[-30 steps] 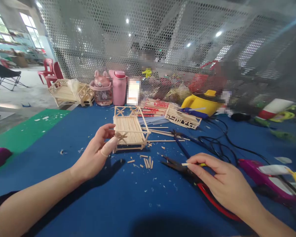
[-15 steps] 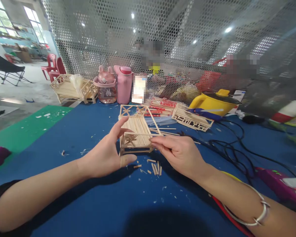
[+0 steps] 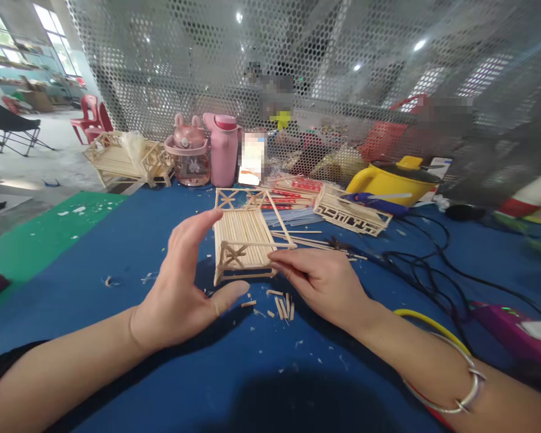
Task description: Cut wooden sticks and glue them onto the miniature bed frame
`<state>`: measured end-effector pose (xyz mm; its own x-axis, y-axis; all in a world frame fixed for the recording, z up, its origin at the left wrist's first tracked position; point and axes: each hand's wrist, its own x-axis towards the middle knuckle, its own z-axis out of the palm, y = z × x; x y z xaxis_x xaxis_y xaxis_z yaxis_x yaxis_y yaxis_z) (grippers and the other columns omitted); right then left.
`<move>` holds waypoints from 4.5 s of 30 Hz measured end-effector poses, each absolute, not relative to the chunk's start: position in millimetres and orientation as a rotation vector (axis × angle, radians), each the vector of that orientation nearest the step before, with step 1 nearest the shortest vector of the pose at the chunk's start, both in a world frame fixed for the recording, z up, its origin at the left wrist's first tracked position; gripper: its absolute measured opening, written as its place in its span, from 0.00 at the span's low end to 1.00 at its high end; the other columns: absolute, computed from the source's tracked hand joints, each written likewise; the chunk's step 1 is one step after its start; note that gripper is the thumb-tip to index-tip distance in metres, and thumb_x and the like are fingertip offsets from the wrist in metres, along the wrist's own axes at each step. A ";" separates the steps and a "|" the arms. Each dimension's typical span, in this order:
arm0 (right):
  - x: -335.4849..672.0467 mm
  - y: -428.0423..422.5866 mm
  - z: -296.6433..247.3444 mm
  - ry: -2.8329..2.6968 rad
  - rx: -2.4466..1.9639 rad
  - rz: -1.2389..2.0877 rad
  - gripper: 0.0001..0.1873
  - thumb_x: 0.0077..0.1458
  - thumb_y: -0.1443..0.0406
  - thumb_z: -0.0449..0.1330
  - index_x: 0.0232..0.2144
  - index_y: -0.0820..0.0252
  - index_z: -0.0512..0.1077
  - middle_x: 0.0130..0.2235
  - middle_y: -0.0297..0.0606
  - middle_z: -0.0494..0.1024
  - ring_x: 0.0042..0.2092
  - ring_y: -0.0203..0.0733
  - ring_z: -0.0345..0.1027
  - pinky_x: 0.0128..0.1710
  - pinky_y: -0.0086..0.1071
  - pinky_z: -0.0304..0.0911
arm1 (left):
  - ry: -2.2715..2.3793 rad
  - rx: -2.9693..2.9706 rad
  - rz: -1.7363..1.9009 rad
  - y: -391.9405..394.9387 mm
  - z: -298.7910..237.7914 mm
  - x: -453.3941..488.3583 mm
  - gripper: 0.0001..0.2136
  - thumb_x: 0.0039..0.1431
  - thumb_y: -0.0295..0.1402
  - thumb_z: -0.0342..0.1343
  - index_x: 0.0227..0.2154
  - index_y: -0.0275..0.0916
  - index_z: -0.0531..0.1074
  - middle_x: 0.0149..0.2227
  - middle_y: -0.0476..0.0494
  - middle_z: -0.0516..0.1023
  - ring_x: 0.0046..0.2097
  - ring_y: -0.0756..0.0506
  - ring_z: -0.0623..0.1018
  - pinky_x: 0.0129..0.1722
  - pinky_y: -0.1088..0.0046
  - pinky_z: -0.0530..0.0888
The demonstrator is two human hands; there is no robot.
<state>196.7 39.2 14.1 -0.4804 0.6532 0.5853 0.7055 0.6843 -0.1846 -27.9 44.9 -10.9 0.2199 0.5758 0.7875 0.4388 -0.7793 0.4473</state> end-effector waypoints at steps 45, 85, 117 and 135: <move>253.4 -15.2 49.4 -2.075 -1.599 -0.136 0.13 0.49 0.68 0.53 0.38 0.54 0.71 0.36 0.39 0.76 0.35 0.44 0.70 0.33 0.37 0.66 | 1.612 2.578 0.868 19.5 7.7 18.3 0.17 0.62 0.40 0.43 0.37 0.43 0.76 0.27 0.43 0.81 0.29 0.45 0.79 0.29 0.72 0.71; 190.3 44.5 5.8 -1.767 -1.195 0.764 0.07 0.40 0.70 0.58 0.27 0.61 0.73 0.28 0.32 0.70 0.27 0.33 0.57 0.29 0.29 0.55 | 1.773 2.603 0.635 27.5 4.0 30.5 0.19 0.63 0.40 0.38 0.38 0.46 0.75 0.28 0.43 0.80 0.29 0.43 0.77 0.26 0.72 0.64; 187.9 47.8 7.3 -1.868 -1.210 0.640 0.08 0.51 0.62 0.57 0.28 0.60 0.74 0.26 0.31 0.66 0.28 0.34 0.58 0.30 0.29 0.54 | 1.744 2.530 0.671 27.5 7.0 29.2 0.14 0.61 0.38 0.44 0.41 0.45 0.75 0.33 0.43 0.81 0.33 0.42 0.79 0.31 0.70 0.69; 192.9 50.1 6.5 -1.482 -1.158 0.954 0.11 0.51 0.59 0.49 0.30 0.59 0.67 0.26 0.33 0.68 0.26 0.35 0.59 0.24 0.29 0.54 | 1.739 2.470 0.695 27.4 8.2 30.2 0.15 0.61 0.37 0.44 0.40 0.41 0.75 0.32 0.42 0.81 0.33 0.43 0.79 0.33 0.70 0.70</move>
